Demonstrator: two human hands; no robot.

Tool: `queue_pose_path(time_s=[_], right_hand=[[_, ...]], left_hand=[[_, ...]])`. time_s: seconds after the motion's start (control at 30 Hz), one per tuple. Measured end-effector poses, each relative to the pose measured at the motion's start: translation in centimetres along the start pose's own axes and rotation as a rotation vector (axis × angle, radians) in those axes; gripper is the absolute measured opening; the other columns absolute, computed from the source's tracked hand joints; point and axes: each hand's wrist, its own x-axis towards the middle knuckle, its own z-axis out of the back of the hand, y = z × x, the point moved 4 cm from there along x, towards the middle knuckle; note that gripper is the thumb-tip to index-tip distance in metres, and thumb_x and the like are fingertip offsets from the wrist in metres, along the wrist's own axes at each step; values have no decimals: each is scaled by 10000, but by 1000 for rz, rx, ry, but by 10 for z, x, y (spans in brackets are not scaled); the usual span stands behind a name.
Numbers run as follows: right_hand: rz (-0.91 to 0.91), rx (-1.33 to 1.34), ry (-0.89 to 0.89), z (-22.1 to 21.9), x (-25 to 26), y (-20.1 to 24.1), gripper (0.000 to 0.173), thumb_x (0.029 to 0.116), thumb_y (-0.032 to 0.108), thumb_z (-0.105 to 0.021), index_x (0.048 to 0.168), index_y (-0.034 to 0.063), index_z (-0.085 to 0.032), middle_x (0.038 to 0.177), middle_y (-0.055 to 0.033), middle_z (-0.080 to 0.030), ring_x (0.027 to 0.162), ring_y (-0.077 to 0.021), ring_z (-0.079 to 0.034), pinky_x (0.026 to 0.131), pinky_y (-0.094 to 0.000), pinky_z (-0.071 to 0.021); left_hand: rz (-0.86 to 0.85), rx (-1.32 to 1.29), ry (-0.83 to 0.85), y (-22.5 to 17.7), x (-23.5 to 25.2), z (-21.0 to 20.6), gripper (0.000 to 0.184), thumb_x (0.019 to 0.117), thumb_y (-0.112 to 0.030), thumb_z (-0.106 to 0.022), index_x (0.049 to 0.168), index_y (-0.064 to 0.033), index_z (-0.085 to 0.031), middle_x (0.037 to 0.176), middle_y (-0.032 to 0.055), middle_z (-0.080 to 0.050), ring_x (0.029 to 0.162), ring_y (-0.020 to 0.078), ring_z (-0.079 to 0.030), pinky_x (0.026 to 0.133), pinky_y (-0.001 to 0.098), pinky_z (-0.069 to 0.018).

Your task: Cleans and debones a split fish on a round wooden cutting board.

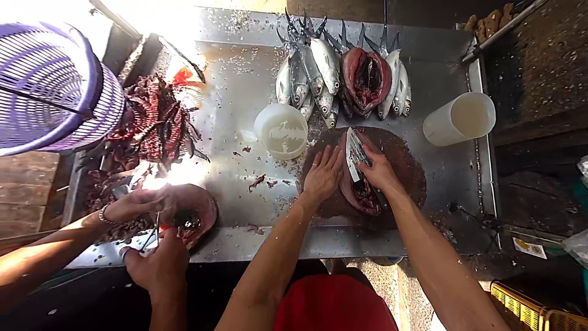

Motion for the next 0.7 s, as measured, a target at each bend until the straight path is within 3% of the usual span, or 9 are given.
queue_pose_path(time_s=[0.1, 0.33, 0.43, 0.57, 0.7], right_hand=[[39, -30, 58, 1, -12, -7, 603, 1025, 239, -628, 1579, 126, -419, 1349, -186, -635, 730, -235, -702, 697, -429, -615], [10, -18, -14, -2, 11, -1, 593, 1020, 264, -629, 1570, 139, -446, 1230, -189, -686, 658, -245, -682, 661, -448, -608], [27, -17, -26, -1, 19, 0, 591, 1024, 272, -628, 1571, 143, -445, 1112, -197, -711, 636, -261, -681, 650, -465, -608], [13, -79, -22, -6, 9, -3, 610, 1017, 281, -620, 1585, 172, -428, 1098, -193, -712, 685, -274, -699, 693, -481, -614], [62, -127, 47, -5, -5, -9, 600, 1008, 264, -630, 1567, 138, -451, 1165, -196, -702, 753, -275, -713, 743, -477, -612]], left_hand=[[-2, -7, -6, 0, 0, -1, 586, 1101, -344, -253, 1649, -141, -208, 1726, 44, -161, 1603, 262, -66, 1275, 538, -91], [12, 14, 28, 0, 1, 0, 580, 1105, -345, -240, 1652, -156, -200, 1727, 33, -158, 1604, 249, -57, 1275, 533, -84], [16, 21, 36, 0, 2, 0, 577, 1106, -346, -237, 1652, -163, -201, 1727, 26, -156, 1604, 242, -53, 1276, 529, -77], [17, 35, 55, -1, 1, 1, 581, 1105, -345, -239, 1652, -152, -199, 1728, 38, -152, 1604, 247, -54, 1282, 520, -76], [5, 33, 29, 0, 1, -1, 581, 1105, -342, -239, 1649, -142, -207, 1727, 39, -157, 1603, 241, -62, 1276, 526, -86]])
